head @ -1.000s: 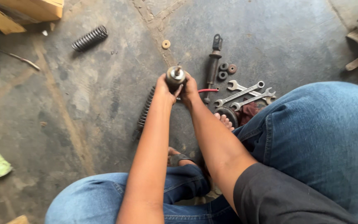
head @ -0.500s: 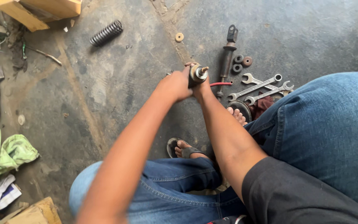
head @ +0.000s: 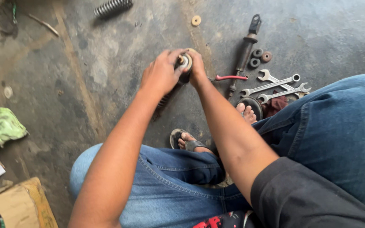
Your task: The person sits on the floor and uses a wrench to loosen the top nut of a motorcycle shock absorber, then fits the coil spring onto the shock body and threads the end fitting on. They hold the assembly and tighten the nut with a wrench and pliers.
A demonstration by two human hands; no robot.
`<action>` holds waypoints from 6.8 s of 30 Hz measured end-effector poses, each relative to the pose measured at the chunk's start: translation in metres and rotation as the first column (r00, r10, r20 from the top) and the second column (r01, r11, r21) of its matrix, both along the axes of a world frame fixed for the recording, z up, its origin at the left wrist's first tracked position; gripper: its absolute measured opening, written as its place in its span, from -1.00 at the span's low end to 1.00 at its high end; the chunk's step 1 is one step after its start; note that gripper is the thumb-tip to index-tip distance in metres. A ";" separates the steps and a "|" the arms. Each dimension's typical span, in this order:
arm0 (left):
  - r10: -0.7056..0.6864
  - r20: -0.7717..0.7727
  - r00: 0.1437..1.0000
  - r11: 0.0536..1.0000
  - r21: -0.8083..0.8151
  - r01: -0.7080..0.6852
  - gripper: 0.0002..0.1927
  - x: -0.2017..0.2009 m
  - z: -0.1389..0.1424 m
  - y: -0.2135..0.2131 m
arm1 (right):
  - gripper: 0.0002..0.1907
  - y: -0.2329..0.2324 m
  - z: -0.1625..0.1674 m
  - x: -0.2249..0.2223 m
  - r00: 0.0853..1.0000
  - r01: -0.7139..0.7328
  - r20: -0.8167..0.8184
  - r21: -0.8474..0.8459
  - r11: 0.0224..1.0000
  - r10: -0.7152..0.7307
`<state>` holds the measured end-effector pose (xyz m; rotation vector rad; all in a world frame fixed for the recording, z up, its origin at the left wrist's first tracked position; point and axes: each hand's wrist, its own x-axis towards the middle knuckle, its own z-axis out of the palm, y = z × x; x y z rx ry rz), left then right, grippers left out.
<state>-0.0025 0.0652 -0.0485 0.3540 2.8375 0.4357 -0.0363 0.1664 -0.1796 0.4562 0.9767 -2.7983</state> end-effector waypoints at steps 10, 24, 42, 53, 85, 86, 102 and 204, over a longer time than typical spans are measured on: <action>0.261 -0.010 0.965 0.937 0.245 -0.251 -0.72 -0.037 -0.003 -0.035 | -0.79 0.001 0.069 -0.045 0.992 -0.108 -0.033 0.288 0.951 0.123; -0.071 -0.187 0.980 0.931 0.340 0.132 -0.61 -0.084 -0.046 -0.046 | -0.86 0.001 0.287 -0.022 0.118 0.672 -0.010 0.737 -0.073 0.993; -0.016 0.110 0.994 0.899 0.437 -0.034 -0.42 -0.066 -0.033 -0.001 | -0.75 0.086 0.156 -0.021 0.389 0.583 -0.111 0.799 -0.151 0.914; -0.001 0.089 0.996 0.903 0.428 -0.038 -0.31 -0.078 -0.047 -0.004 | -0.71 0.093 0.136 -0.017 0.401 0.716 -0.194 0.675 -0.174 0.895; -0.043 0.171 0.984 0.930 0.368 -0.024 -0.32 -0.067 -0.027 -0.007 | -0.73 0.096 0.140 -0.028 0.374 0.552 -0.214 0.833 -0.031 0.902; -0.033 0.179 0.983 0.933 0.359 -0.034 -0.31 -0.067 -0.026 -0.007 | -0.72 0.097 0.141 -0.029 0.363 0.549 -0.222 0.836 -0.015 0.905; -0.023 0.229 0.973 0.912 0.404 -0.073 -0.21 -0.070 -0.035 -0.006 | -0.56 0.098 0.133 -0.031 0.393 0.555 -0.170 0.827 -0.086 0.904; -0.103 0.634 0.766 0.567 0.670 -0.479 -0.73 -0.090 -0.064 -0.027 | -0.56 0.083 0.092 -0.017 0.727 -0.046 0.006 0.998 0.040 0.686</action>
